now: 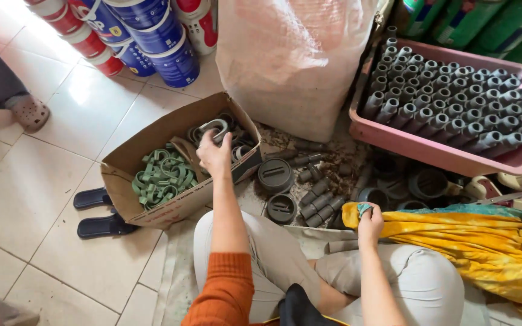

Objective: The person sits on the floor and repeatedly picks up small green plastic parts from a cardboard box. They wipe each part with a yellow cloth and place it back into the box. The person continues this repetitive cleaning process throughout the video.

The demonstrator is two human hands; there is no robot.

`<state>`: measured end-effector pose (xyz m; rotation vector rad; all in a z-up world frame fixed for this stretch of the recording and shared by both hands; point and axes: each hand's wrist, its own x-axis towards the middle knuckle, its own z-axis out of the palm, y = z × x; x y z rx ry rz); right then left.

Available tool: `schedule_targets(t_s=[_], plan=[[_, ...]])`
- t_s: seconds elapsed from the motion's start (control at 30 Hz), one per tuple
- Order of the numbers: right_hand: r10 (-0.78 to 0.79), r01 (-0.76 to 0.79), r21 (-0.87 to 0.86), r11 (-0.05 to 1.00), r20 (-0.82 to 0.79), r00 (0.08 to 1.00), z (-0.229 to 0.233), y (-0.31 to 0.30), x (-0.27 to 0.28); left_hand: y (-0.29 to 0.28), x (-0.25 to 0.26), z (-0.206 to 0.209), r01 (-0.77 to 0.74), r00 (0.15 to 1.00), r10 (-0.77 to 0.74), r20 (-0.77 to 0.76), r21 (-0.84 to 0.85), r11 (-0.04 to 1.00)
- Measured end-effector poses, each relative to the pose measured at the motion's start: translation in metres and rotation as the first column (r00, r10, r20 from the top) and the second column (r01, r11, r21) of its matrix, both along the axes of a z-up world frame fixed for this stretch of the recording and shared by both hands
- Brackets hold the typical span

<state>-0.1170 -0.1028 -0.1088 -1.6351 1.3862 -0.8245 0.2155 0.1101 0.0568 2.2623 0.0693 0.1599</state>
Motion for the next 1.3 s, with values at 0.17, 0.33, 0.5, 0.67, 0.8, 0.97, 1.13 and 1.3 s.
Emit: schedule_targets(t_s=[0.17,0.33,0.5,0.67,0.8,0.97,1.13,1.3], plan=[[-0.001,0.001,-0.008,1.000,-0.004,1.000,-0.013,-0.007,-0.002,0.008,0.021,-0.057,-0.071,0.984,0.098,-0.148,0.178,0.982],[0.017,-0.017,-0.001,1.000,0.012,1.000,-0.017,-0.008,-0.004,0.001,0.012,-0.064,0.022,0.994,0.023,-0.109,0.392,0.920],[-0.082,0.054,0.165,0.985,0.167,0.982,-0.020,-0.008,-0.006,0.001,0.010,-0.064,0.055,0.998,-0.037,-0.050,0.440,0.896],[-0.219,0.178,0.214,0.961,0.189,0.957,-0.042,-0.014,-0.004,0.002,0.015,-0.072,0.014,0.970,-0.132,0.204,0.495,0.869],[-0.169,0.124,0.293,0.948,0.132,0.977,-0.041,-0.015,-0.001,-0.020,0.011,-0.063,0.153,0.862,-0.244,0.445,0.231,0.961],[-0.130,0.084,0.317,0.945,0.128,0.983,-0.011,-0.006,-0.001,-0.106,-0.059,-0.016,0.696,0.638,-0.694,0.333,0.137,0.705],[-0.107,0.058,0.300,0.952,0.151,0.983,-0.016,-0.006,0.000,-0.204,-0.113,-0.098,0.935,0.281,-0.953,-0.113,0.255,0.245],[-0.091,0.067,0.316,0.946,0.059,0.994,-0.039,-0.011,0.001,-0.275,-0.140,-0.172,0.807,0.303,-0.918,-0.256,0.582,0.104]])
